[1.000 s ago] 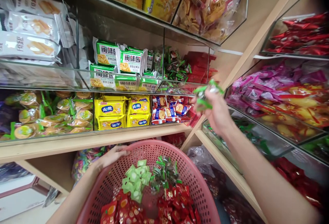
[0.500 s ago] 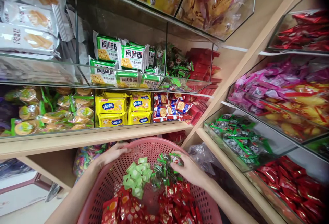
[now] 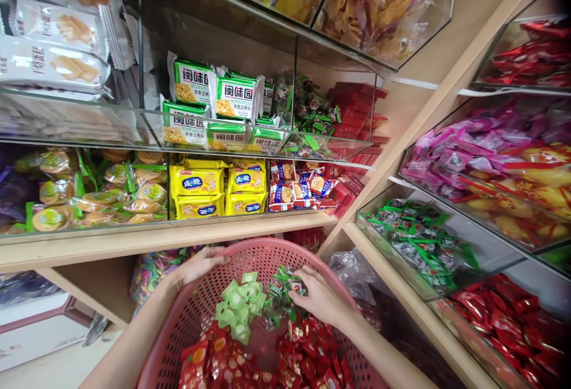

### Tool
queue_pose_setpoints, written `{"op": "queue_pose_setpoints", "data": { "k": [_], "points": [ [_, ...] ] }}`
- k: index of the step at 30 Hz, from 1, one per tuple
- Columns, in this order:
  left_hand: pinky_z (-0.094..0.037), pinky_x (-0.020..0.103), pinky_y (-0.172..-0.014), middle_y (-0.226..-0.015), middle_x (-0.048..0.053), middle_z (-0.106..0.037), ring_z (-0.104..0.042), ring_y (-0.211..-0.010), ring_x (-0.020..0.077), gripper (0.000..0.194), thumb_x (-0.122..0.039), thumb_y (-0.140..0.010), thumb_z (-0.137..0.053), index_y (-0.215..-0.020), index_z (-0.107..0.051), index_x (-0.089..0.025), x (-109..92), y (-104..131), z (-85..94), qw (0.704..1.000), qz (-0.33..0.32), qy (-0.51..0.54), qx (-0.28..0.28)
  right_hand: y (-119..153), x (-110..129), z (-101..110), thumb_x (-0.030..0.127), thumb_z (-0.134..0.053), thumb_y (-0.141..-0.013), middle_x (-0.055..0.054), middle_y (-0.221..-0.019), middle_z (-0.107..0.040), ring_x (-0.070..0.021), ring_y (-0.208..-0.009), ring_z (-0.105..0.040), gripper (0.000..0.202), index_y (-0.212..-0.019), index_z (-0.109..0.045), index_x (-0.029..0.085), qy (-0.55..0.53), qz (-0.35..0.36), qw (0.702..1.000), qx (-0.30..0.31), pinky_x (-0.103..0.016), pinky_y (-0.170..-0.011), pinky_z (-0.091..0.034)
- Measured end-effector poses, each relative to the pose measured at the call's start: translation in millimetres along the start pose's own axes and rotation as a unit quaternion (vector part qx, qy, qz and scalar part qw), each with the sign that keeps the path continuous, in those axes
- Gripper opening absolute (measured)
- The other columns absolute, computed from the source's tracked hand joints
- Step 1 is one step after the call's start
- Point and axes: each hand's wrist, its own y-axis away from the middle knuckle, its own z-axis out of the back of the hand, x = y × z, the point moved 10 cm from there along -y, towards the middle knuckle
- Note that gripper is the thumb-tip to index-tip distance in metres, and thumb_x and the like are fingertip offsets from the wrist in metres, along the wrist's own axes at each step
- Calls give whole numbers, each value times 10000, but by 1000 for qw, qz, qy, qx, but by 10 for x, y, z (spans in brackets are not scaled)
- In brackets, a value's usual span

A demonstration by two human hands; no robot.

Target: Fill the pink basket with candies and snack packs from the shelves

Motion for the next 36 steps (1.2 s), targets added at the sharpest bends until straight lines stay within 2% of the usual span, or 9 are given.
{"op": "queue_pose_setpoints", "data": {
  "k": [4,8,11,15,19,24,28,36],
  "points": [
    [-418,312,-851,-894,30,-701,-590,-914,226,412,-410,-671,-594,-982,-652,-146,-24,11,-17,1000,2,0,3,5,-6,35,354,-516,-751,-62,-1051,-582,-202,-983,-533,298,-999,-585,204,-44,-8,999,-11,-293,-827,-389],
    [-424,303,-834,-879,31,-702,-591,-909,226,418,-410,-659,-600,-974,-655,-140,-36,24,-23,1000,11,3,-1,-24,-69,283,362,-507,-761,-27,-963,-622,-173,-859,-567,338,-1065,-539,218,-110,-12,992,-64,-283,-760,-415],
    [-425,302,-829,-879,29,-701,-592,-901,226,427,-413,-657,-599,-976,-653,-135,-29,19,-28,1000,11,7,2,-16,-165,508,362,-501,-773,-20,-893,-619,-171,-784,-562,323,-1058,-523,211,-93,-19,990,-106,-292,-715,-420],
    [-424,298,-818,-870,32,-701,-593,-876,217,419,-403,-653,-606,-962,-652,-124,-3,-1,-13,1000,11,10,-3,67,-146,642,271,-482,-787,-30,-948,-570,-173,-888,-547,227,-1000,-538,217,-34,18,993,-114,-290,-789,-406],
    [-430,299,-796,-865,38,-701,-597,-840,211,404,-395,-657,-601,-948,-653,-120,-20,-5,-41,1000,5,18,6,154,-160,592,221,-466,-792,-49,-1010,-520,-180,-914,-544,273,-1064,-486,223,16,2,995,-100,-290,-792,-416],
    [-426,314,-813,-877,40,-702,-596,-862,224,427,-411,-647,-608,-964,-654,-129,-37,12,-35,1000,3,16,2,181,-146,473,177,-463,-784,-67,-972,-522,-198,-890,-558,201,-984,-468,190,84,-30,993,-82,-292,-737,-435],
    [-429,318,-817,-883,42,-702,-598,-870,229,439,-413,-646,-604,-979,-649,-129,-37,23,-40,1000,6,21,9,225,-176,390,150,-456,-781,-102,-1035,-496,-196,-810,-595,205,-982,-497,165,157,-73,983,-52,-285,-664,-444],
    [-423,308,-824,-887,46,-703,-593,-883,232,442,-432,-632,-610,-946,-663,-125,-53,11,-10,1000,9,-8,-13,323,-246,209,70,-472,-744,-129,-1033,-523,-203,-800,-618,275,-1010,-515,124,256,-116,960,-11,-274,-654,-465]
  ]
}}
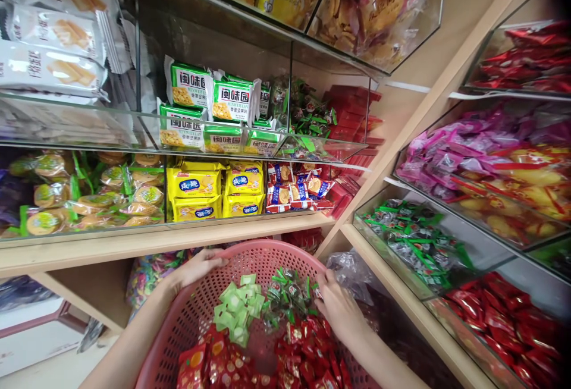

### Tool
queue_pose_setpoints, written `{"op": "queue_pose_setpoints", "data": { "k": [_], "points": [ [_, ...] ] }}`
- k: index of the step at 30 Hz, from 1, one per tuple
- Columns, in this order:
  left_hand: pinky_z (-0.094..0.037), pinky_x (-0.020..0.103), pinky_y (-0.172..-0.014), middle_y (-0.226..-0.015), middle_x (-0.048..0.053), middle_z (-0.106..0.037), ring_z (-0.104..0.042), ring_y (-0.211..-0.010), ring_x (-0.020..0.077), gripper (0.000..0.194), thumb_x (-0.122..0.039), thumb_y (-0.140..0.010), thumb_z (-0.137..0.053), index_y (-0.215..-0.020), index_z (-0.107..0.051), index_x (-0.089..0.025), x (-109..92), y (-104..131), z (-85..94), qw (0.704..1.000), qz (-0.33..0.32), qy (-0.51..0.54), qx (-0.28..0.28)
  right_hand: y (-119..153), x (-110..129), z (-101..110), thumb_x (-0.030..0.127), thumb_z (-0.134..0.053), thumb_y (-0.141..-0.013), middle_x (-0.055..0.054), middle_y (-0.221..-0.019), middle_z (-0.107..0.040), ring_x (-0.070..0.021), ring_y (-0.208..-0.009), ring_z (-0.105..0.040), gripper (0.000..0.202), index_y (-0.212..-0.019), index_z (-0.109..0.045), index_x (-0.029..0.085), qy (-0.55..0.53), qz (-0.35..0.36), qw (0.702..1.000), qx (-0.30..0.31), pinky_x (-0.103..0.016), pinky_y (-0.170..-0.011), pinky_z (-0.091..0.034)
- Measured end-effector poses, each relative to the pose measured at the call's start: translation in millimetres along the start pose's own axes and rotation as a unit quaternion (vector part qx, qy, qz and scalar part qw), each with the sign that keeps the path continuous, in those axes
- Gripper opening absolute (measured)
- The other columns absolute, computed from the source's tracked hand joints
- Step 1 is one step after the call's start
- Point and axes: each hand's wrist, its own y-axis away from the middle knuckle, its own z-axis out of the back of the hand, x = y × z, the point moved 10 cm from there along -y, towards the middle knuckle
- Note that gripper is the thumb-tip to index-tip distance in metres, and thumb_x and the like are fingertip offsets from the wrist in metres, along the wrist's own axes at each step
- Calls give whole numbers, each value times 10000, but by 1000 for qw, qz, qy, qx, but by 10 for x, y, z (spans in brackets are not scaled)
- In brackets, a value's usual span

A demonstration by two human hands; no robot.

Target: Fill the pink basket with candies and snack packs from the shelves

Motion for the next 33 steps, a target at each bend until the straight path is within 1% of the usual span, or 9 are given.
{"op": "queue_pose_setpoints", "data": {
  "k": [8,12,16,21,23,25,29,31,33],
  "points": [
    [-426,317,-821,-880,48,-700,-592,-875,232,442,-427,-644,-604,-960,-656,-124,33,-4,19,1000,-4,-3,-1,-46,153,-42,0,-340,-775,-120,-970,-574,-251,-916,-582,323,-958,-554,160,113,31,991,-72,-316,-685,-469],
    [-426,321,-828,-871,48,-702,-590,-888,236,447,-434,-629,-607,-948,-661,-125,-6,7,1,1000,-2,-1,0,-65,75,-128,52,-368,-792,-112,-1037,-573,-179,-737,-628,294,-992,-536,186,20,6,999,-36,-264,-617,-464],
    [-423,313,-827,-879,48,-699,-587,-891,232,441,-423,-638,-602,-953,-656,-119,3,1,6,1000,-5,-5,0,-23,33,-154,97,-413,-787,-106,-1073,-573,-171,-756,-635,293,-1037,-515,213,-68,-4,997,-19,-250,-634,-458],
    [-418,307,-821,-852,33,-702,-595,-854,216,410,-405,-667,-575,-969,-656,-140,87,-46,13,1000,-15,-6,13,-2,32,61,141,-426,-794,-97,-999,-595,-193,-785,-627,239,-1009,-521,186,-105,10,994,-25,-270,-649,-455],
    [-417,309,-823,-850,29,-702,-597,-848,214,406,-392,-669,-576,-982,-652,-145,94,-53,4,1000,-18,0,20,-15,6,399,196,-387,-837,-89,-944,-605,-195,-755,-621,202,-973,-536,177,-125,17,989,-75,-287,-645,-452],
    [-417,311,-827,-862,27,-700,-594,-866,221,410,-394,-666,-580,-987,-649,-148,92,-51,-1,1000,-17,3,22,-10,-40,935,249,-350,-871,-71,-912,-613,-186,-754,-609,225,-963,-545,187,-158,35,971,-176,-294,-676,-445],
    [-422,314,-834,-876,35,-698,-584,-916,241,416,-425,-660,-582,-958,-657,-145,110,-51,27,1000,-11,-10,4,21,-166,2170,281,-404,-861,-32,-847,-607,-150,-704,-570,198,-969,-552,207,-181,74,896,-399,-279,-700,-426],
    [-426,315,-830,-881,43,-697,-588,-908,240,415,-420,-663,-582,-957,-656,-137,125,-57,21,1000,-12,-3,6,-70,-193,2686,271,-422,-847,-25,-822,-591,-139,-693,-553,197,-975,-554,200,-183,98,857,-471,-273,-701,-427],
    [-433,318,-820,-883,47,-696,-595,-882,234,413,-408,-672,-576,-973,-651,-134,124,-58,-11,999,-18,18,21,-285,-185,3085,259,-425,-831,-40,-854,-576,-136,-715,-546,204,-968,-555,181,-189,122,834,-503,-277,-713,-431]
  ]
}}
